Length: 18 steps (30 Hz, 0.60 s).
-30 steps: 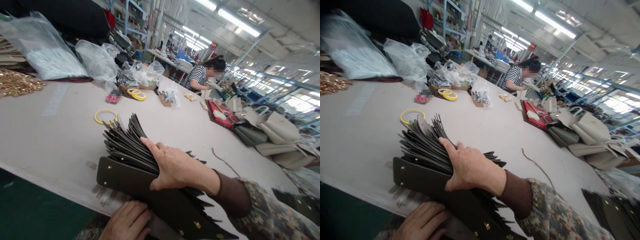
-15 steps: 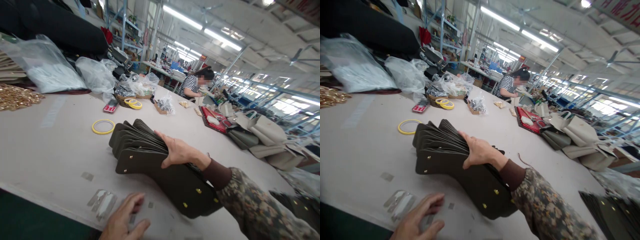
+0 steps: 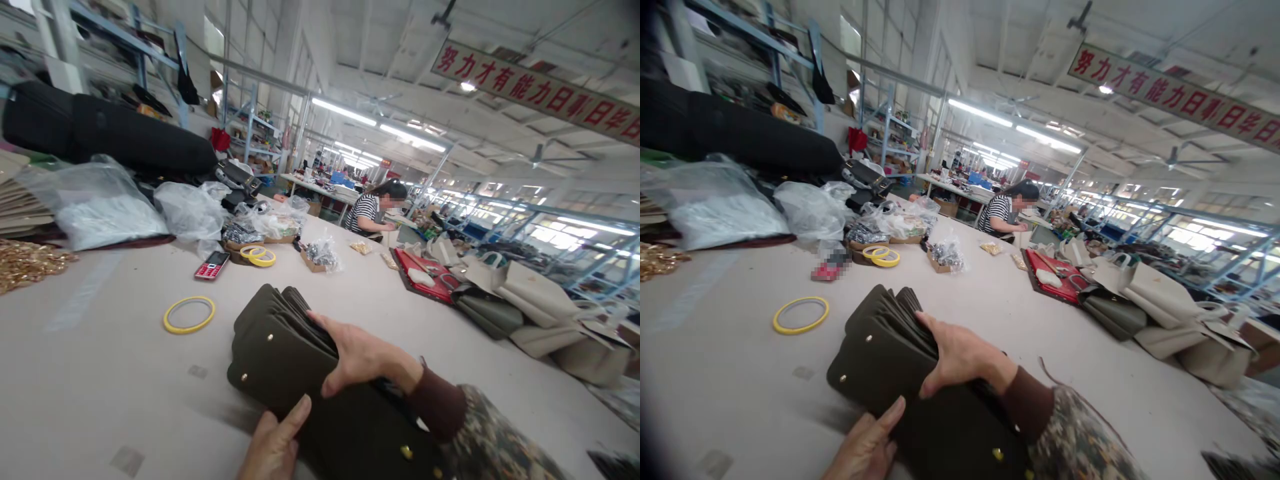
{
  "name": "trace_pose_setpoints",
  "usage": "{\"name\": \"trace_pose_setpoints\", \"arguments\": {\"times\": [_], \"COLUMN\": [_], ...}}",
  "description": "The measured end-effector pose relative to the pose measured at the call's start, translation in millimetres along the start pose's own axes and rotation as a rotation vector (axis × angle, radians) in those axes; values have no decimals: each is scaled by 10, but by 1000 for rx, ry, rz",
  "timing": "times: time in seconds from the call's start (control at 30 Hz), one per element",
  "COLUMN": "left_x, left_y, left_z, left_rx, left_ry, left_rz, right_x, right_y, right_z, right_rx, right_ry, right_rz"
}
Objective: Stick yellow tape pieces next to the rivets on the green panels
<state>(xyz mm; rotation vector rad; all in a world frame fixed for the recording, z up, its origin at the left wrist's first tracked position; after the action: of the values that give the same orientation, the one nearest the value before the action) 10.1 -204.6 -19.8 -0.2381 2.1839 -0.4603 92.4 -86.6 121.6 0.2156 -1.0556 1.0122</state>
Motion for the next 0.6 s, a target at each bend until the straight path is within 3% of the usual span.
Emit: {"name": "trace_pose_setpoints", "arguments": {"times": [0.2, 0.37, 0.47, 0.6], "left_x": [-75, -252, -420, -714], "left_y": [-41, -223, -358, -491], "left_z": [81, -69, -384, -1140], "left_rx": [-178, -299, -421, -681], "left_ry": [-26, 127, 282, 640], "left_rz": [260, 312, 267, 174], "right_x": [-252, -166, 71, 455], "right_y": [-477, -773, -1013, -1300], "right_z": [584, 803, 972, 1135], "right_rx": [5, -5, 41, 218], "right_ry": [-281, -311, -267, -17], "right_rz": [-152, -254, -379, -677]}}
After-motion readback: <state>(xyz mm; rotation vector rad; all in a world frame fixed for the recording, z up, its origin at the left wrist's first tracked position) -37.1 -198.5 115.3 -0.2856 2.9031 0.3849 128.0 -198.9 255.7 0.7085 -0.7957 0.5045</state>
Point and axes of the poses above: each hand's wrist, its own y-axis towards the middle knuckle, its own x-axis out of the back of the hand, z = x × y, the point moved 5 cm from there along y, towards the middle knuckle, and after that the axes turned 6 degrees about z, right-handed, at the moved point
